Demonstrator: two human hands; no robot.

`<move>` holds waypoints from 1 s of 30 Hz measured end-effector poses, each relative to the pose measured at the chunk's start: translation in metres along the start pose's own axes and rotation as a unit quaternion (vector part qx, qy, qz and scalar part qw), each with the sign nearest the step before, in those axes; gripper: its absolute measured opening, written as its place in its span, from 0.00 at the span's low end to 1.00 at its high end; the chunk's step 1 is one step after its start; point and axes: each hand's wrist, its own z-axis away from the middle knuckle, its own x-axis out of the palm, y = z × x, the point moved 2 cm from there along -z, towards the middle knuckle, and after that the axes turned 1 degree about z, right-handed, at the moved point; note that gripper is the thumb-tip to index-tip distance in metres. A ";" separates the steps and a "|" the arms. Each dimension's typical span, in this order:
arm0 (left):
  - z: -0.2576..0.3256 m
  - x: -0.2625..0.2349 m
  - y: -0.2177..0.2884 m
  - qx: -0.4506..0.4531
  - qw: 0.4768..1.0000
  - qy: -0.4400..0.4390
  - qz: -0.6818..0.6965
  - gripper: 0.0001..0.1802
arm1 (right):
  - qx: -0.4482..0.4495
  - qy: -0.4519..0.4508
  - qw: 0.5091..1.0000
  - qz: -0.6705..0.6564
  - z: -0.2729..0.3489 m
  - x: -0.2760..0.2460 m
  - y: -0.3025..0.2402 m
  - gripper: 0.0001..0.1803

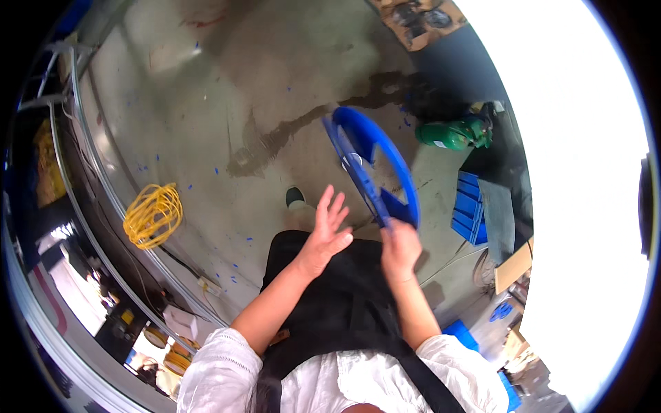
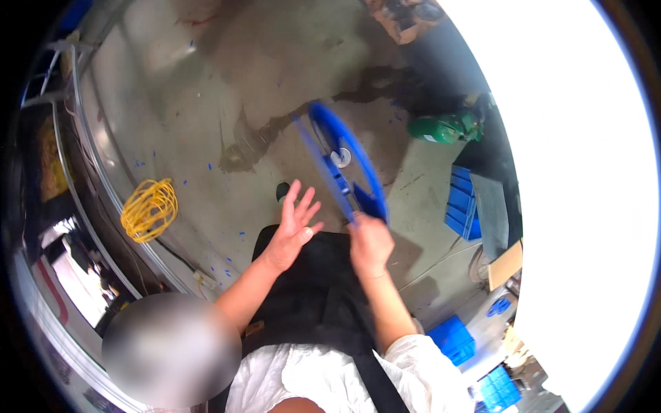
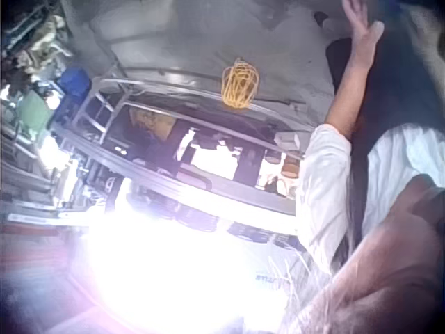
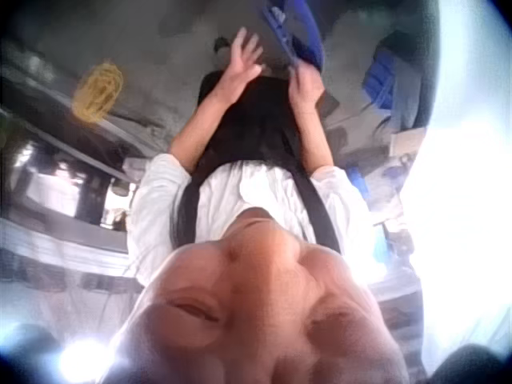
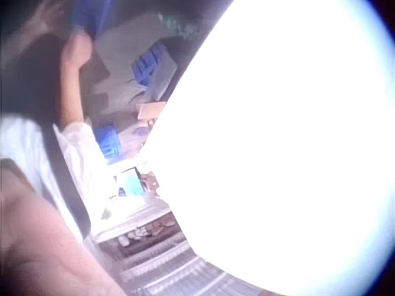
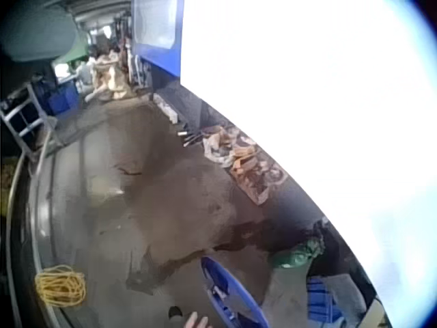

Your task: The person picks up blue plastic spools from a table and stacks them into a pile. They then move to a different area to pick up more spools from the floor and place them into a large yellow bag. The person continues to handle and stack the spools, occasionally inspecting them by hand.

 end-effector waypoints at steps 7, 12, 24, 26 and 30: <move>0.047 0.091 -0.005 0.028 0.999 0.019 -0.037 0.39 | -0.083 0.034 0.980 -0.175 0.059 -0.084 -0.037 0.16; 0.071 0.166 -0.037 -0.014 0.984 -0.068 -0.163 0.39 | -0.082 0.223 0.961 -0.139 0.154 -0.148 0.008 0.16; 0.141 0.379 -0.178 -0.289 0.851 -0.313 -0.306 0.44 | 0.461 0.435 0.680 -0.370 0.371 -0.247 0.127 0.18; 0.147 0.411 -0.192 -0.327 0.832 -0.333 -0.299 0.46 | 0.476 0.483 0.643 -0.357 0.392 -0.274 0.130 0.21; 0.135 0.458 -0.228 -0.404 0.770 -0.380 -0.316 0.49 | 0.500 0.532 0.600 -0.326 0.428 -0.308 0.143 0.21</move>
